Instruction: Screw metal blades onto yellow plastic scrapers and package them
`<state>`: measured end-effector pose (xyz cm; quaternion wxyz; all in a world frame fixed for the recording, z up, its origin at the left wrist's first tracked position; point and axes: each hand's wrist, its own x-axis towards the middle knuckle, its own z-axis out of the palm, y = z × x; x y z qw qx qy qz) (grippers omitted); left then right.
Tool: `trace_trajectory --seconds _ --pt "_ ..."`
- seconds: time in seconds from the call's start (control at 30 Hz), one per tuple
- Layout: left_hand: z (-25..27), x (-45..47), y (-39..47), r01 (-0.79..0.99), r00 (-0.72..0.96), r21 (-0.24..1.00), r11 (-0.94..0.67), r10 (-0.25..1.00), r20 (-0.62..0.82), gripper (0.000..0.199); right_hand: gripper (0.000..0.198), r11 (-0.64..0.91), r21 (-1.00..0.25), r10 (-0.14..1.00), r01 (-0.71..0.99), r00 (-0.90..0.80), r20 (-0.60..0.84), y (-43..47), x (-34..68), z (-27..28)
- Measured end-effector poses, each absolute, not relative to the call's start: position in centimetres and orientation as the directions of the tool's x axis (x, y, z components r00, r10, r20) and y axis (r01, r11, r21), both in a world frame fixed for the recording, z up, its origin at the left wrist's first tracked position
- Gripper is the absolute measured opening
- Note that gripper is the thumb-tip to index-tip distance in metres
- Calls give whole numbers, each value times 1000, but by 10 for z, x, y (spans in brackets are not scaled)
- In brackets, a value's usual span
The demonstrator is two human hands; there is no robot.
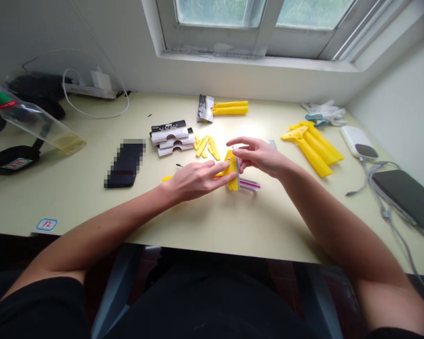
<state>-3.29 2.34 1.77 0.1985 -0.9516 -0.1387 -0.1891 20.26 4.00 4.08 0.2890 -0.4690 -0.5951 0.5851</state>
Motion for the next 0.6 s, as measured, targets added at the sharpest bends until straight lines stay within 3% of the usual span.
trace_trajectory --seconds 0.13,0.27,0.43,0.6 --pt "13 -34 21 375 867 -261 -889 237 439 40 47 -203 -953 886 225 -372 -276 20 205 32" --pt "9 -32 15 387 833 -205 -899 246 495 39 39 -133 -961 921 242 -329 -210 3 205 26" --pt "10 -32 7 447 825 -230 -864 299 480 38 33 -54 -952 942 301 -300 -148 -1 201 20" --pt "7 -35 3 449 856 -241 -861 336 393 39 28 125 -857 990 500 -122 73 -2 198 32"
